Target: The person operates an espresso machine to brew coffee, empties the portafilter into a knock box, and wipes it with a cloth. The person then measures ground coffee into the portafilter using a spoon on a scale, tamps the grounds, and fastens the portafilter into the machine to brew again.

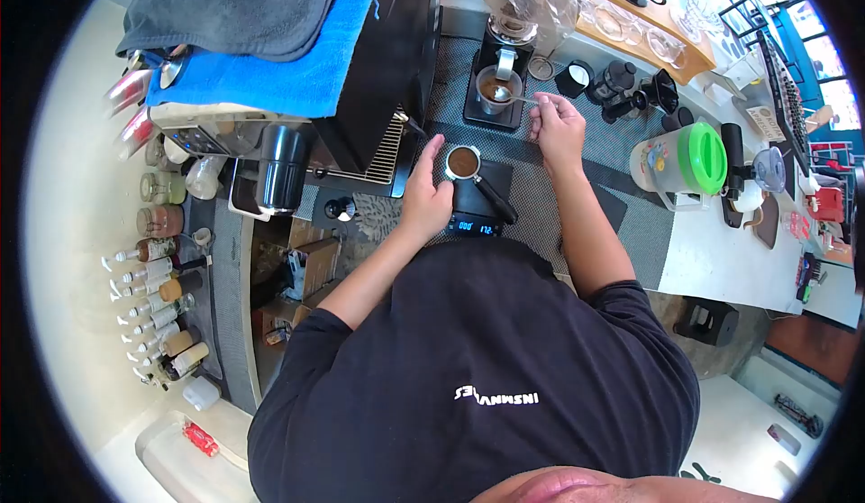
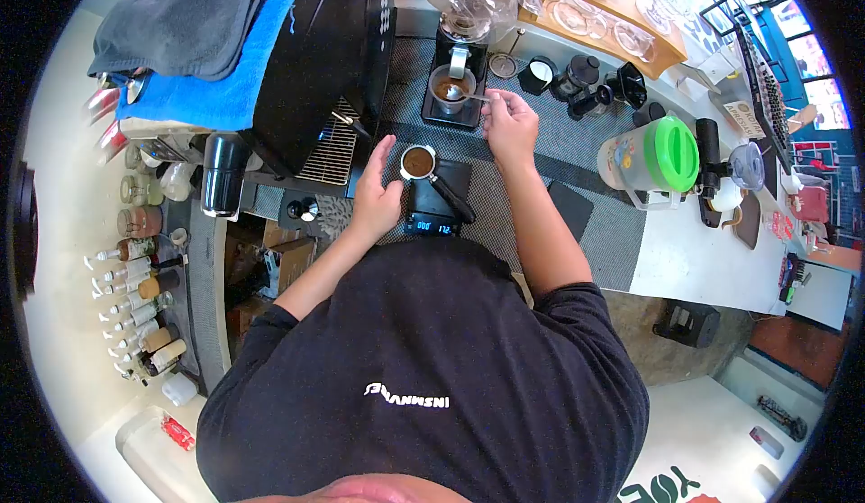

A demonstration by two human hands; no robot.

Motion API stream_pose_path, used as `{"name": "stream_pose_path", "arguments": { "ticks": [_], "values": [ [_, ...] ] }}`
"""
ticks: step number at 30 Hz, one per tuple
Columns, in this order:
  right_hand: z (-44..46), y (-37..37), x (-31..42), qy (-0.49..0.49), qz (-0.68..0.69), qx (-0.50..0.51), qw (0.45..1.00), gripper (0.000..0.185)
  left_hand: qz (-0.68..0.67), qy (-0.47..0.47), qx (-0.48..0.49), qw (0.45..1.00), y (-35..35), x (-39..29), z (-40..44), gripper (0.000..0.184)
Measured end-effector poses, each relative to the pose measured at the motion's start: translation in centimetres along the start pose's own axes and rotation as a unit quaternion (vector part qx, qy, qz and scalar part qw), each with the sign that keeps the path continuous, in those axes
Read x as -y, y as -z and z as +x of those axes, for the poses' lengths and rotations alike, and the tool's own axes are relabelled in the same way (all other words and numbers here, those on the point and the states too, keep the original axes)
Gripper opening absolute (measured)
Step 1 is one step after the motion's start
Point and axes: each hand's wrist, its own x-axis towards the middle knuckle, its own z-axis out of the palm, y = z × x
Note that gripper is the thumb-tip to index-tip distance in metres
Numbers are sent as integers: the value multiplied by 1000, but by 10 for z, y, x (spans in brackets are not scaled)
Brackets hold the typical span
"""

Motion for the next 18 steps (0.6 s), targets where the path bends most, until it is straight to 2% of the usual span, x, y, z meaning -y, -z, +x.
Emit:
{"name": "stream_pose_path", "arguments": {
  "ticks": [6, 13, 14, 18],
  "values": [
    [-45, 5, -15, -9, 5, 58, 998, 21, -9, -5, -13, 1000, 4, 6, -4, 77],
    [-83, 3, -47, -3, -70, 85, 994, 21, -6, -7, -14, 1000, 5, 9, -8, 77],
    [-87, 5, -44, -13, -121, 78, 990, 20, -7, -5, -13, 1000, 6, 9, -9, 77],
    [-85, 11, -61, 79, -229, 101, 965, 19, -4, -10, -14, 1000, 7, 11, -10, 78]
  ]
}}
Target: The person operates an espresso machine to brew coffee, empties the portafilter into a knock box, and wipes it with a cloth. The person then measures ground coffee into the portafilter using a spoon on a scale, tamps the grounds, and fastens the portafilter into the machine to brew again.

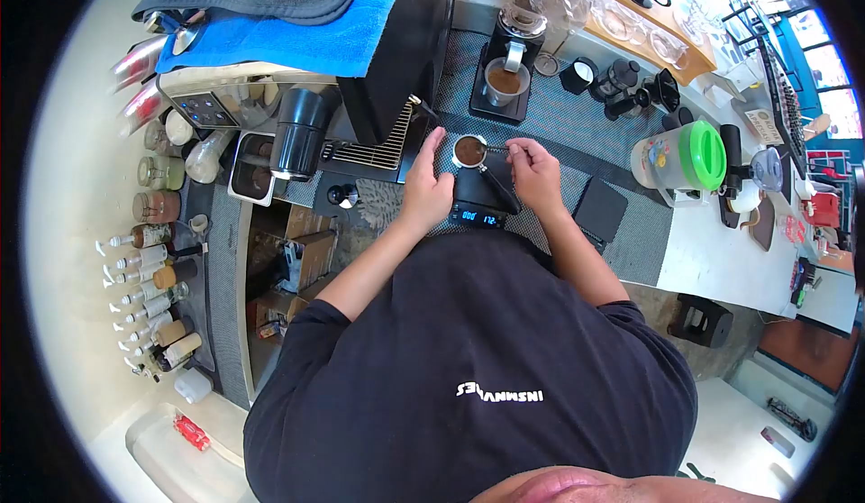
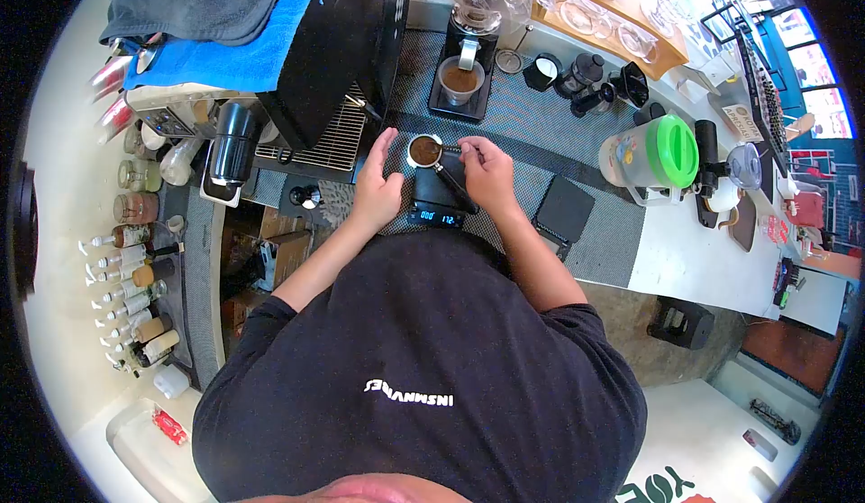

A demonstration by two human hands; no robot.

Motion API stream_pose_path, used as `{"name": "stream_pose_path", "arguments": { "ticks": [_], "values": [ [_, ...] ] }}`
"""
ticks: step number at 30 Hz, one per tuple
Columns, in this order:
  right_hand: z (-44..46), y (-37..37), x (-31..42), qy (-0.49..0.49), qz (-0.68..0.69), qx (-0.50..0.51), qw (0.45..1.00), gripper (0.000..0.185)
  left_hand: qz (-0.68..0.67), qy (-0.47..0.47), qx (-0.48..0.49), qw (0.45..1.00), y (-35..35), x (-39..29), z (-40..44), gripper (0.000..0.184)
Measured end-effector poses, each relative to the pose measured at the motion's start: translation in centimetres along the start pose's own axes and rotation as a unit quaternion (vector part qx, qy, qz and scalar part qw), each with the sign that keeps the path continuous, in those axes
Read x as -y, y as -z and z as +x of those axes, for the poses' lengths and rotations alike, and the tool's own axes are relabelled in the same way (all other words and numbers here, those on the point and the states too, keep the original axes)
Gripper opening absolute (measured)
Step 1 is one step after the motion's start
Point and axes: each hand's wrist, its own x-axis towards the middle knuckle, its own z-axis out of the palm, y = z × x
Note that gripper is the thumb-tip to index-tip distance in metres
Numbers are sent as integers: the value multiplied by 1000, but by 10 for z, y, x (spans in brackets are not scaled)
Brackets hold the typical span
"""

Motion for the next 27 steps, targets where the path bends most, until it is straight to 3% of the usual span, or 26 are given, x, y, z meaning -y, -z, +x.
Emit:
{"name": "stream_pose_path", "arguments": {
  "ticks": [5, 11, 18, 27],
  "values": [
    [-1, -2, 5, 42, -16, -1, 999, 19, -2, 6, 3, 1000, 3, -2, -2, 78],
    [-4, -3, 11, -5, 0, -16, 1000, 20, -11, 3, -4, 1000, 3, 1, -4, 78],
    [0, 4, 15, -98, 173, -23, 980, 22, -21, 3, -5, 1000, 2, 1, -4, 77],
    [-2, 6, 11, -103, 193, -7, 976, 23, -33, 33, 19, 999, 3, 2, -7, 80]
  ]
}}
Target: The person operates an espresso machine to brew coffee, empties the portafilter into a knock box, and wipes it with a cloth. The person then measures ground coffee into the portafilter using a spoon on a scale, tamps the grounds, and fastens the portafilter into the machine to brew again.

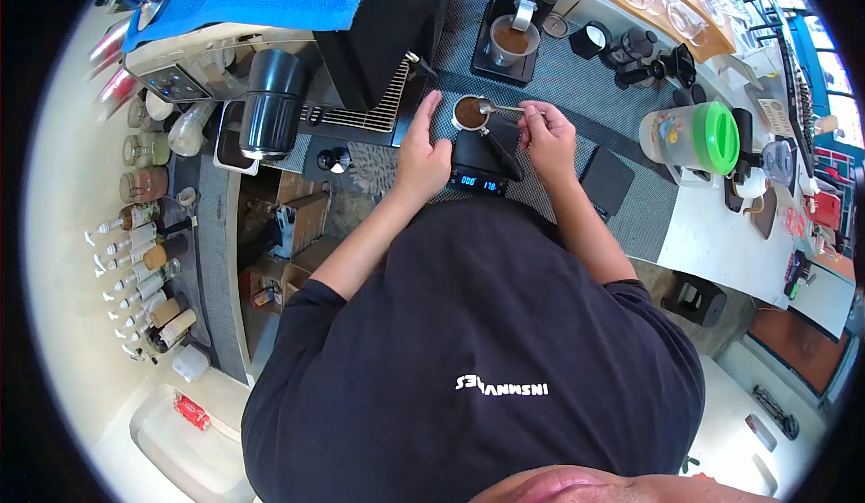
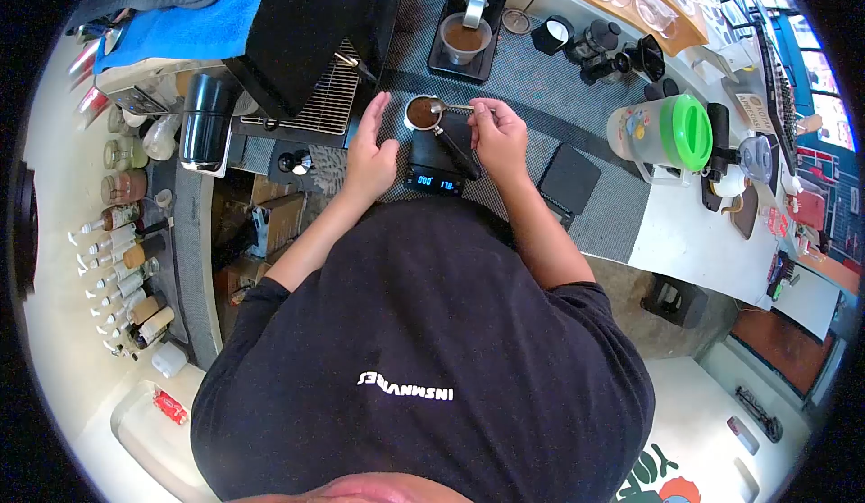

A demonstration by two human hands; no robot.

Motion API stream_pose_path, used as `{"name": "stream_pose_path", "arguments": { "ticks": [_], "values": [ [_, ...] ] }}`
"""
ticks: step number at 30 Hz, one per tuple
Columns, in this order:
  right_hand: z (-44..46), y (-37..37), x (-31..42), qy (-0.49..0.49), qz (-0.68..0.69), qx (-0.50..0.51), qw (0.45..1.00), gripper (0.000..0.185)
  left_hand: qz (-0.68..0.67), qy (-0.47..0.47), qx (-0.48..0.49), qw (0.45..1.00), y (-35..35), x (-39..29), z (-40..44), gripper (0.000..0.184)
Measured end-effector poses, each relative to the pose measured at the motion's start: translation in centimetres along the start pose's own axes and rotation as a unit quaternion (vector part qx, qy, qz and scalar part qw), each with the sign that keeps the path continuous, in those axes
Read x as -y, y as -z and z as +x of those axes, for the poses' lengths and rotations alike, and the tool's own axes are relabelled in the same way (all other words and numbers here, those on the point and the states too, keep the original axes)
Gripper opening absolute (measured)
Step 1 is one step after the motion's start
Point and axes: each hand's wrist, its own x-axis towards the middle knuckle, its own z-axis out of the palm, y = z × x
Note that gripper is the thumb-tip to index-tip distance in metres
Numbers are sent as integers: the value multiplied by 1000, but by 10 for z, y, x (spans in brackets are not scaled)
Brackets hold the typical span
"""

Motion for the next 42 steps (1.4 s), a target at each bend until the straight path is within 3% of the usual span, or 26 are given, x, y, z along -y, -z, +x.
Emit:
{"name": "stream_pose_path", "arguments": {
  "ticks": [4, 8, 11, 17, 29, 35, 42],
  "values": [
    [4, 0, -1, 7, -16, 4, 1000, 23, 1, -13, -37, 999, -5, 1, 1, 75],
    [6, 2, -3, 15, -14, 6, 1000, 22, 10, 5, 0, 1000, -2, -1, 4, 80],
    [4, 2, 6, 35, -125, 39, 991, 21, 5, 2, 3, 1000, -4, 2, 5, 79],
    [4, 1, 1, 55, -138, 27, 988, 21, -4, -7, -26, 1000, -12, 5, 8, 77],
    [12, 7, 12, -55, 66, -8, 996, 24, -14, -8, -24, 1000, -11, 3, 12, 77],
    [9, 8, 15, -53, 67, -8, 996, 24, -22, 2, 14, 1000, -7, 2, 12, 80],
    [5, 7, 13, -47, 66, -6, 997, 24, -20, -16, -25, 999, -9, 6, 9, 75]
  ]
}}
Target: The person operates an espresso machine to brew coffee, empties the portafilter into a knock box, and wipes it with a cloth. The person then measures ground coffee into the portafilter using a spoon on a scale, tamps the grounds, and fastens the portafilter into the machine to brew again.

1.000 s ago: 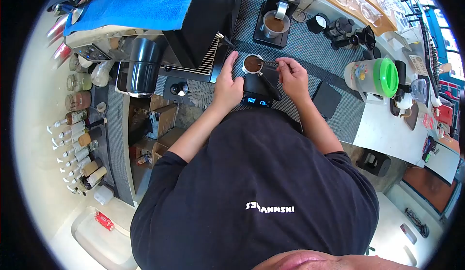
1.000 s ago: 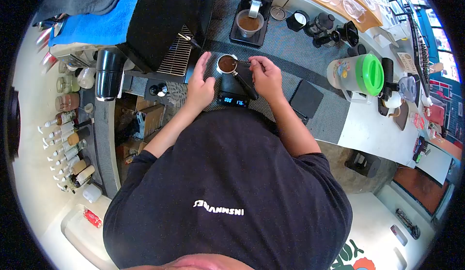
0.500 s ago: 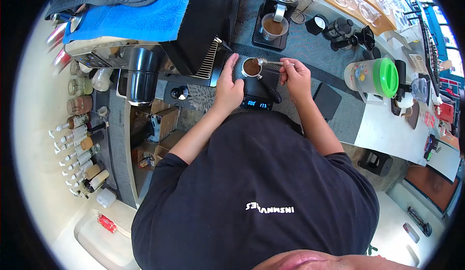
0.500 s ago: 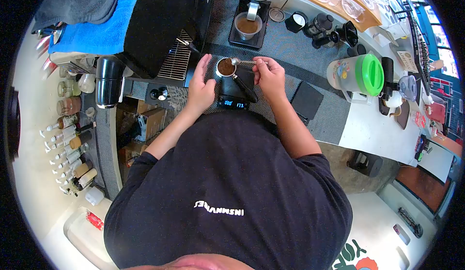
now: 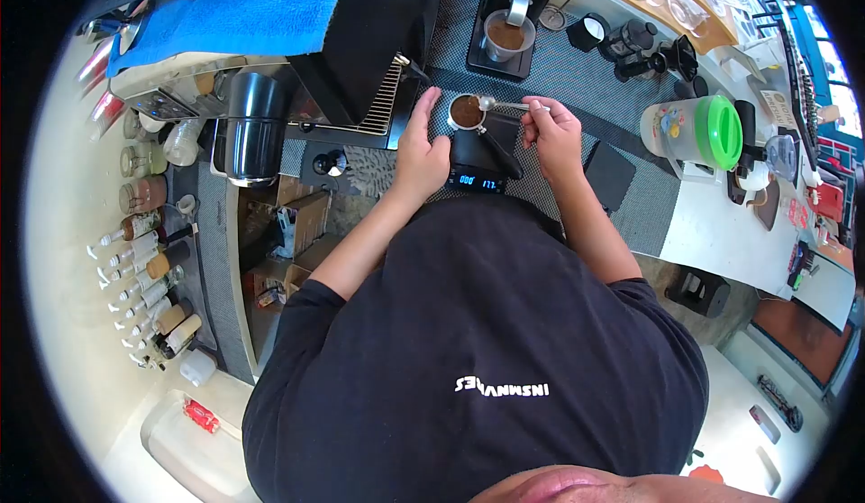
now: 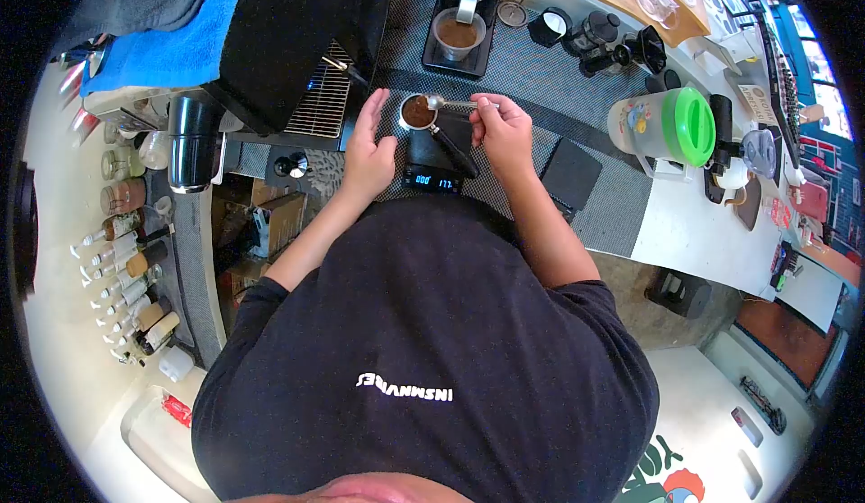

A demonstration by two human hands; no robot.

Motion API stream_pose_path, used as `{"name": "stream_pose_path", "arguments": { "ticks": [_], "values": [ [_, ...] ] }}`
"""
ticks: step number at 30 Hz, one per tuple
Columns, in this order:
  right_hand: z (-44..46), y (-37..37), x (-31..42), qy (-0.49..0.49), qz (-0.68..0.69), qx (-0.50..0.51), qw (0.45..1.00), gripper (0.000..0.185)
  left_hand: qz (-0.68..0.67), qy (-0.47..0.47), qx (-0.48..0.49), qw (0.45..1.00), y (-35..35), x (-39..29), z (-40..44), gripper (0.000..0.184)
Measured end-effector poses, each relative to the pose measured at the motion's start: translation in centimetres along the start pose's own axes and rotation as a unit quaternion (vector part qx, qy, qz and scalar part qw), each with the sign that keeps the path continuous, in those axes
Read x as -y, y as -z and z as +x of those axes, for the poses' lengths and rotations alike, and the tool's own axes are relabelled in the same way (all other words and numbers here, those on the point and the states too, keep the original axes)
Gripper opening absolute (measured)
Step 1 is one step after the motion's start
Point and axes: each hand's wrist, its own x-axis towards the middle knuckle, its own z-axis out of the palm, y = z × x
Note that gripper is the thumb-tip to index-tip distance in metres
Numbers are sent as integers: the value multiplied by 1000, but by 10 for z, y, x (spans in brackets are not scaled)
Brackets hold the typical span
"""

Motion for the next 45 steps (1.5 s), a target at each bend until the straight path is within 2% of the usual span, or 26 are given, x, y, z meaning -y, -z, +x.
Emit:
{"name": "stream_pose_path", "arguments": {
  "ticks": [2, 5, 15, 18, 21, 24, 27, 34, 40, 43, 45],
  "values": [
    [-1, -1, -2, 7, -4, -1, 1000, 23, -2, 2, 0, 1000, 1, -3, 0, 75],
    [2, 0, -10, 65, -117, 34, 990, 22, 20, 13, 39, 999, 5, -6, 0, 79],
    [-3, -7, -4, 120, -206, 59, 969, 19, 19, 1, 31, 999, 5, -4, 0, 81],
    [-3, -9, 9, 150, -182, 39, 971, 19, 14, -2, 32, 999, 5, -9, 2, 81],
    [3, -15, 36, 216, -169, -30, 961, 20, 8, -2, 38, 999, 6, -11, 1, 80],
    [27, -16, 56, 306, -242, -105, 915, 20, -1, 2, 50, 999, 4, -13, 0, 81],
    [48, -25, 77, 417, -352, -111, 831, 18, 4, 14, 66, 998, 7, -17, -7, 81],
    [98, -28, 51, 428, -417, -62, 800, 21, 21, 19, 87, 996, 22, -10, -22, 84],
    [107, -26, 40, 397, -437, -41, 806, 23, 8, 23, 82, 996, 35, -6, -31, 84],
    [106, -28, 43, 356, -437, -56, 824, 24, 3, 29, 78, 997, 39, -9, -31, 85],
    [104, -30, 46, 311, -409, -69, 855, 25, 5, 33, 76, 997, 41, -15, -31, 84]
  ]
}}
